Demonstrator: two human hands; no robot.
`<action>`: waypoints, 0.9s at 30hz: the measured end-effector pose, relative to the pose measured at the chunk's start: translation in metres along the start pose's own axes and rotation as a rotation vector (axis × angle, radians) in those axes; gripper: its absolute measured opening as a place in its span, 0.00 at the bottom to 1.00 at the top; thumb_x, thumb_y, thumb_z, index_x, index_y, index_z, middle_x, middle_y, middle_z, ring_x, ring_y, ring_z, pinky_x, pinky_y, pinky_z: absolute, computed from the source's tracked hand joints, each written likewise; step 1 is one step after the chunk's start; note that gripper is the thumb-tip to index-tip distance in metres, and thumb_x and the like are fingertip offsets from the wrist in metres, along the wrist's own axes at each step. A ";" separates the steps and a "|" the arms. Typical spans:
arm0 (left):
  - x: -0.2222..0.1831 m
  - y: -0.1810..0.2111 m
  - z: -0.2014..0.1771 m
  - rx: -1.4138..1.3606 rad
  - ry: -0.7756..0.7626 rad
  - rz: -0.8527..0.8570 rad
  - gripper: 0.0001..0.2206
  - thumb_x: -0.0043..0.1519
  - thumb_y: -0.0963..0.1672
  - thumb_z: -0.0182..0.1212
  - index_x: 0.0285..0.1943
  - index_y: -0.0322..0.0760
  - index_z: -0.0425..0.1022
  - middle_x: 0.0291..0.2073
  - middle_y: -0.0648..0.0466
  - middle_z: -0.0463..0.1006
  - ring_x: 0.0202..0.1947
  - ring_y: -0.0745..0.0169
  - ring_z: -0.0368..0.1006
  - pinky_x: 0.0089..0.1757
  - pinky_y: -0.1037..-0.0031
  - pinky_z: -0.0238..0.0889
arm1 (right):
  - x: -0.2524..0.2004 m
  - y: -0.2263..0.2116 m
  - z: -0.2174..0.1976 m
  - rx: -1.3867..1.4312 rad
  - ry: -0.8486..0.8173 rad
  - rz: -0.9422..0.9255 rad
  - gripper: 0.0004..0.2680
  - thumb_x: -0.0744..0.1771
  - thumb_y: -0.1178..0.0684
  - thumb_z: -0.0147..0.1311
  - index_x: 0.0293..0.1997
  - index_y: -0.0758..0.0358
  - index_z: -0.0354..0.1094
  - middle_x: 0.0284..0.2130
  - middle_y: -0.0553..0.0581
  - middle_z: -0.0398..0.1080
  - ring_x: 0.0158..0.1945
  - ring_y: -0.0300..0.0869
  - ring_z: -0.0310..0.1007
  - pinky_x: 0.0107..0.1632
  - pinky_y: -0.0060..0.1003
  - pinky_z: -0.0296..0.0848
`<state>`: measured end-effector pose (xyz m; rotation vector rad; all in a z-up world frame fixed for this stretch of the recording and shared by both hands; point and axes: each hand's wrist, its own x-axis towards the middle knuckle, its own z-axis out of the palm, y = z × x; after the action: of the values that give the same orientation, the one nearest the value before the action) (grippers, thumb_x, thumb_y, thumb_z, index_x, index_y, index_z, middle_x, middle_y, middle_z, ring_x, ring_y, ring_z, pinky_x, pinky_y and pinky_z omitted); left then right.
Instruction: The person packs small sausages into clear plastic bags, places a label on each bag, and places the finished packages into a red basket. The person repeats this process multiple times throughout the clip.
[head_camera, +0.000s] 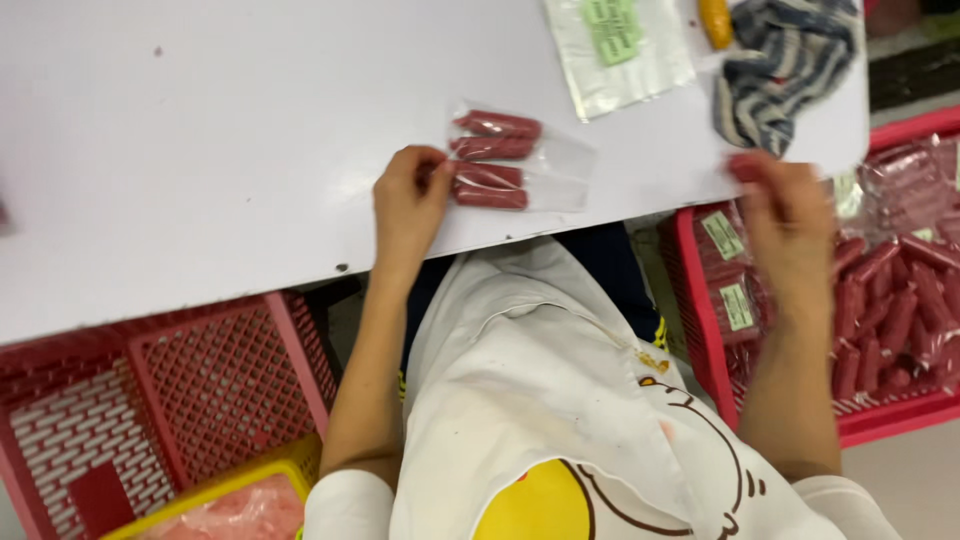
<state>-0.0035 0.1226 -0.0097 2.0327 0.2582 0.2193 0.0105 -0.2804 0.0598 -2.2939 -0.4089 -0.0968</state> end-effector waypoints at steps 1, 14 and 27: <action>0.000 0.000 0.003 -0.002 0.020 -0.007 0.04 0.62 0.43 0.63 0.42 0.40 0.78 0.34 0.56 0.80 0.34 0.64 0.74 0.40 0.72 0.66 | 0.013 -0.007 0.029 0.001 -0.013 -0.017 0.12 0.74 0.69 0.46 0.66 0.72 0.66 0.54 0.69 0.69 0.60 0.55 0.69 0.63 0.48 0.67; -0.004 -0.021 0.031 -0.049 0.169 0.038 0.11 0.58 0.44 0.70 0.48 0.39 0.79 0.38 0.52 0.80 0.38 0.55 0.78 0.39 0.70 0.74 | 0.072 -0.048 0.125 -0.158 -0.279 -0.103 0.10 0.69 0.58 0.60 0.55 0.70 0.72 0.41 0.67 0.72 0.45 0.61 0.76 0.43 0.49 0.77; -0.039 0.034 0.047 0.181 0.571 0.645 0.13 0.63 0.41 0.62 0.56 0.32 0.74 0.52 0.41 0.71 0.49 0.39 0.73 0.50 0.55 0.70 | 0.059 -0.059 0.116 -0.376 -0.247 -0.195 0.11 0.68 0.47 0.65 0.40 0.66 0.72 0.28 0.60 0.71 0.35 0.57 0.76 0.38 0.50 0.76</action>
<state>-0.0261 0.0569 -0.0025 2.1373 -0.0433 1.2212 0.0407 -0.1432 0.0327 -2.6402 -0.8004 0.0155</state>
